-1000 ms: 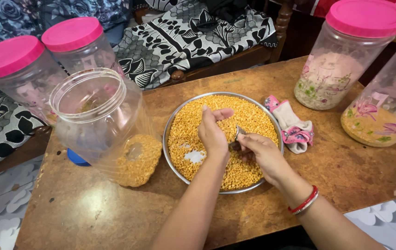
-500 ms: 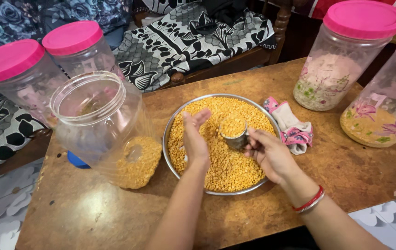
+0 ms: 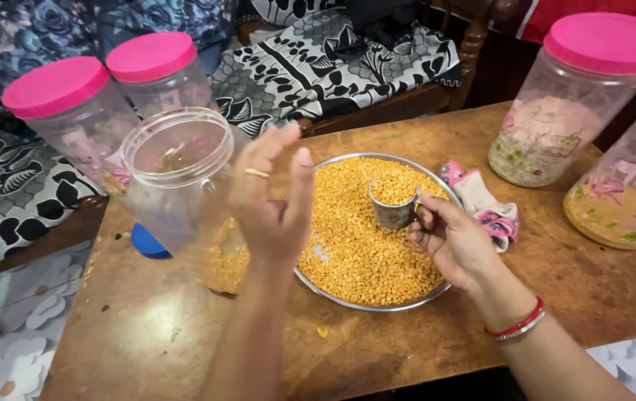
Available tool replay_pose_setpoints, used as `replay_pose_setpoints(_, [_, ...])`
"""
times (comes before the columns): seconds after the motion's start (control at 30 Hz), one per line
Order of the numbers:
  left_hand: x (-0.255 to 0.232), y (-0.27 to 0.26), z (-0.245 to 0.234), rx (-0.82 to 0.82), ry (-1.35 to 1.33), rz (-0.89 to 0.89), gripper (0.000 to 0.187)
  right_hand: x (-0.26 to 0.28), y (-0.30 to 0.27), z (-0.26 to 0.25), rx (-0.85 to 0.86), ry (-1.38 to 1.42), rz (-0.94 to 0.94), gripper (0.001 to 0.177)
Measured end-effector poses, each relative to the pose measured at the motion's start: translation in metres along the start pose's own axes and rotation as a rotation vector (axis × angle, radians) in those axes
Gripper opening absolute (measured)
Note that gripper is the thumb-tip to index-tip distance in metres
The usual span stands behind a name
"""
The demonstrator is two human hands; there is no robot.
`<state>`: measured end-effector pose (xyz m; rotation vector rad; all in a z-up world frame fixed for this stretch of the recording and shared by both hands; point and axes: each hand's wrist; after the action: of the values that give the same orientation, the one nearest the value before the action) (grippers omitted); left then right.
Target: The person scoops yellow split peas from a metal tray using a metal cup and pours them into a clear plastic jar. The person repeats this action multiple times, gradually filling the jar with the split peas.
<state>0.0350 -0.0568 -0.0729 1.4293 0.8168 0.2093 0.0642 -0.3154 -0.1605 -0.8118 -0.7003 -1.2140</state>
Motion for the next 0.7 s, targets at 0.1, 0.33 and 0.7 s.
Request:
replay_pose_setpoints(0.1, [-0.004, 0.027, -0.035, -0.015, 0.218, 0.125, 0.017, 0.011, -0.002, 0.005, -0.002, -0.029, -0.004, 0.024])
replay_pose_setpoints(0.33, [0.021, 0.049, -0.092, -0.019, 0.55, 0.005, 0.049, 0.032, 0.003, 0.043, 0.102, -0.026, -0.04, 0.028])
replay_pose_setpoints(0.7, [0.031, 0.049, -0.1, 0.147, 0.602, -0.378, 0.128, 0.086, 0.01, 0.164, 0.307, 0.038, -0.054, 0.026])
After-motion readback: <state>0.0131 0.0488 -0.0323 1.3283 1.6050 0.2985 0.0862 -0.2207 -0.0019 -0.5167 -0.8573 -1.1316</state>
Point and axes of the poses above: each hand's wrist, its own y-axis towards the middle knuckle, its own z-axis out of the palm, x = y × z, and after that the axes turned 1 degree about x, right-handed
